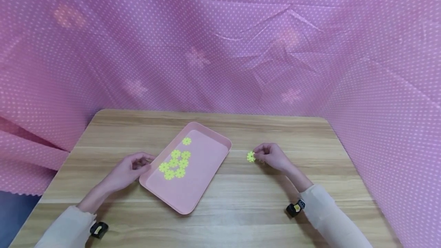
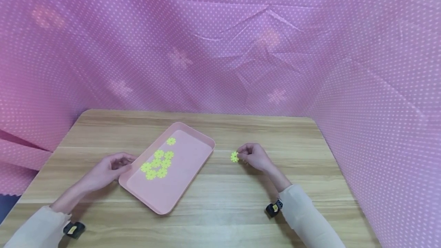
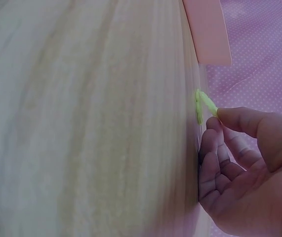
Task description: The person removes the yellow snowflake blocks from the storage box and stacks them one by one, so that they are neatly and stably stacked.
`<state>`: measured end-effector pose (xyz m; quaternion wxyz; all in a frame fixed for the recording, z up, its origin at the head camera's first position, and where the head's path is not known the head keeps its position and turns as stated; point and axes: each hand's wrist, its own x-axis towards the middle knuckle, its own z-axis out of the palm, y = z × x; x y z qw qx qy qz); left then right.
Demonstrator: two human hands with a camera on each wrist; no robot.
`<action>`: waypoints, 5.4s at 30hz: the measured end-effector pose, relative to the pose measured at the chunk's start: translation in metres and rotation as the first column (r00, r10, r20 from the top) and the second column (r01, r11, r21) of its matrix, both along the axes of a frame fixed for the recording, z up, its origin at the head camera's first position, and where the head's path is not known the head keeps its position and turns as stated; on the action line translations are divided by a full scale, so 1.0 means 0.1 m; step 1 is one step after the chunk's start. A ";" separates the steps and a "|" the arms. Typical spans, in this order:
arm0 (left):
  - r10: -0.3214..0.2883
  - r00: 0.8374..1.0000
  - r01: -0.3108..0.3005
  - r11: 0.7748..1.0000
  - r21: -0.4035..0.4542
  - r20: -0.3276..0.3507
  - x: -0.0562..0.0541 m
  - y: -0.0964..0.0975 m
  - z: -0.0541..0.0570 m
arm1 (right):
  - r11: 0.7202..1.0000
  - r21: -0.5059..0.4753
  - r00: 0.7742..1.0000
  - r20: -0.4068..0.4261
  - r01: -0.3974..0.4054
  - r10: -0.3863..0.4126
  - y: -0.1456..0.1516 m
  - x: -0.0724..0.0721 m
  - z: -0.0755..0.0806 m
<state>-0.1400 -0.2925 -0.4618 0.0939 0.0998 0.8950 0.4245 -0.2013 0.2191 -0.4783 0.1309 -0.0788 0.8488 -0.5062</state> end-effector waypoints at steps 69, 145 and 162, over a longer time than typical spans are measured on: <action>0.000 1.000 0.000 0.999 0.045 -0.009 0.26 0.08 0.05 | 0.970 0.086 0.955 -0.174 -0.229 0.241 -1.25 0.04 0.50; 0.031 0.999 -0.031 0.999 0.032 0.025 0.21 0.12 0.05 | 0.916 0.168 0.899 -0.195 -0.363 0.392 -1.82 -0.15 0.29; 0.023 1.000 -0.024 0.999 0.030 0.004 0.23 0.12 0.03 | 0.958 0.074 0.926 -0.244 -0.278 0.288 -1.45 -0.06 0.49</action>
